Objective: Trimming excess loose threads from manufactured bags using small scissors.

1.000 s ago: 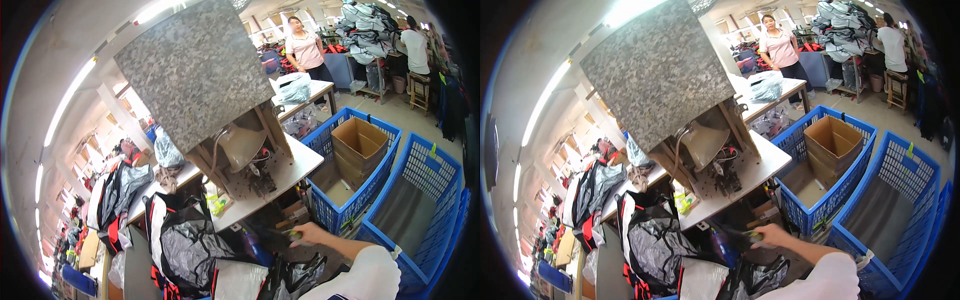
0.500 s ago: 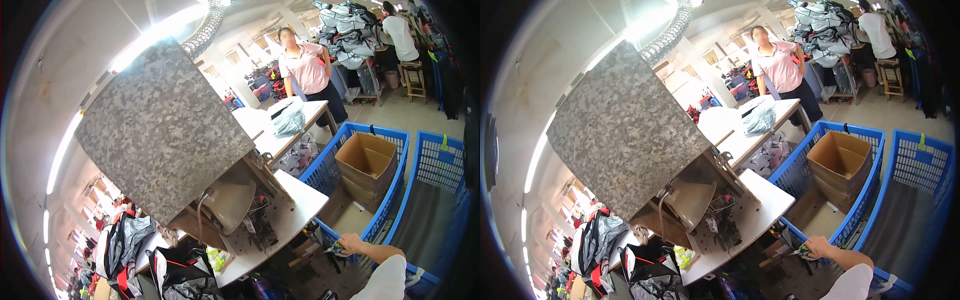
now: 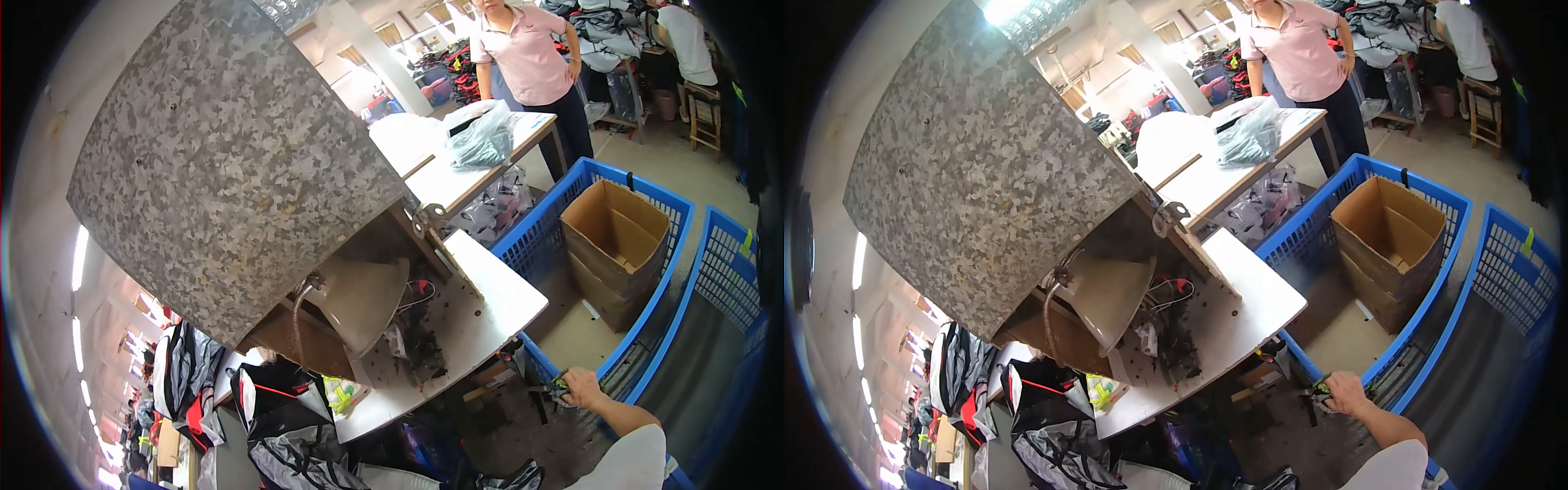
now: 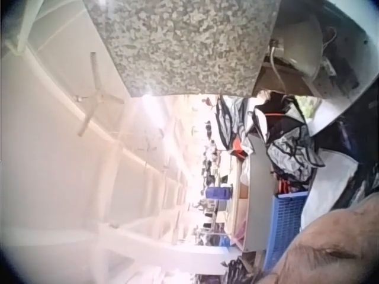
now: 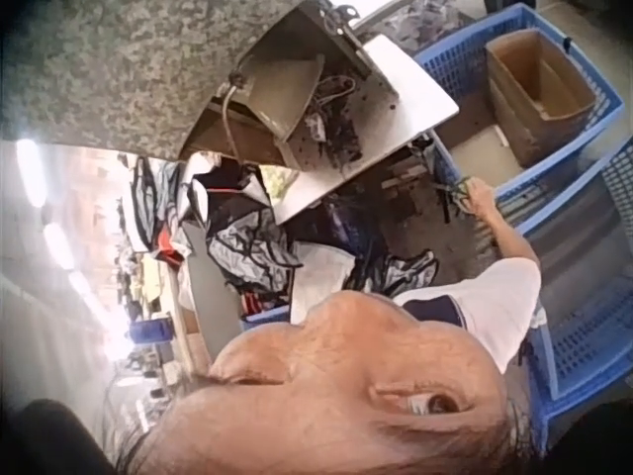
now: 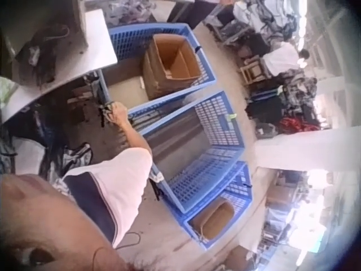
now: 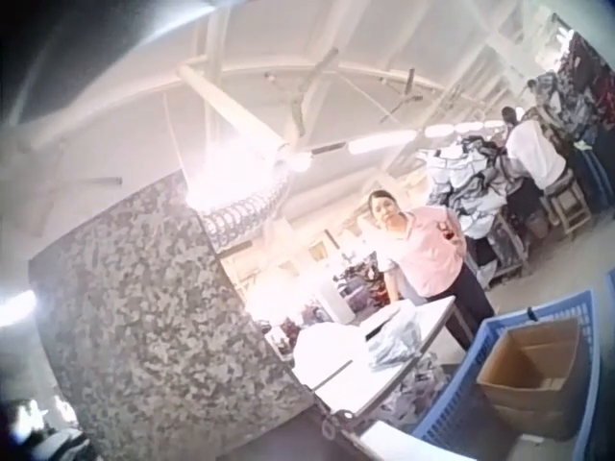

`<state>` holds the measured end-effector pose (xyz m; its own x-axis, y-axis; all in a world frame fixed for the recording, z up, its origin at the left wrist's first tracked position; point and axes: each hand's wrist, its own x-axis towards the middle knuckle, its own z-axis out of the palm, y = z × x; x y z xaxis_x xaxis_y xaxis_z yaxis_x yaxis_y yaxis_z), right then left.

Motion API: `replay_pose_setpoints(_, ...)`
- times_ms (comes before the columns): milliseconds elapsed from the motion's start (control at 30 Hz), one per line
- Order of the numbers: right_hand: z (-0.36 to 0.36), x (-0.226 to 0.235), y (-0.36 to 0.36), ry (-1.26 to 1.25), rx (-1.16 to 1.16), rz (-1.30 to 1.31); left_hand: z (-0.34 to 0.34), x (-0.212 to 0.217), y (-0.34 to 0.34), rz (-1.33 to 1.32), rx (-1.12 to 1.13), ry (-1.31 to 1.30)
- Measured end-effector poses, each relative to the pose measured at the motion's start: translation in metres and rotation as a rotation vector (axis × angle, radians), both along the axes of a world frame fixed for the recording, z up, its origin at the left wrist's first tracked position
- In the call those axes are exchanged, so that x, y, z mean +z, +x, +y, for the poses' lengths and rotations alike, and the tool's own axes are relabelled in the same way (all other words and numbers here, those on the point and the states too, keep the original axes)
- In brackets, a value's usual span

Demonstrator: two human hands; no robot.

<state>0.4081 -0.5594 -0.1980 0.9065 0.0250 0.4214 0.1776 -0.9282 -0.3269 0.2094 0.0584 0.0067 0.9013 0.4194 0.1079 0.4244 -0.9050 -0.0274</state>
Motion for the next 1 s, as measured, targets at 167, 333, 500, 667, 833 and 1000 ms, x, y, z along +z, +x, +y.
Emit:
replay_pose_setpoints(167, 0.005, 0.010, -0.004, -0.006, -0.026, 0.004, 0.022, 0.008, -0.013, -0.046, 0.036, 0.052)
replay_pose_setpoints(333, 0.005, 0.012, -0.009, 0.018, -0.049, 0.018, 0.049, 0.024, -0.054, -0.071, 0.091, 0.098)
replay_pose_setpoints(500, 0.010, 0.025, -0.004, -0.021, -0.049, 0.020, -0.001, 0.099, -0.091, -0.100, 0.288, 0.016)
replay_pose_setpoints(667, 0.022, 0.021, -0.012, 0.013, -0.143, 0.096, 0.126, 0.207, -0.170, -0.506, 0.383, 0.363)
replay_pose_setpoints(833, 0.026, -0.002, -0.005, 0.151, -0.151, -0.013, 0.225, 0.401, -0.183, -0.373, 0.472, 1.330)
replay_pose_setpoints(1000, 0.029, -0.001, -0.027, 0.131, -0.124, -0.023, 0.212, 0.574, -0.133, -0.685, 0.386, 1.415)
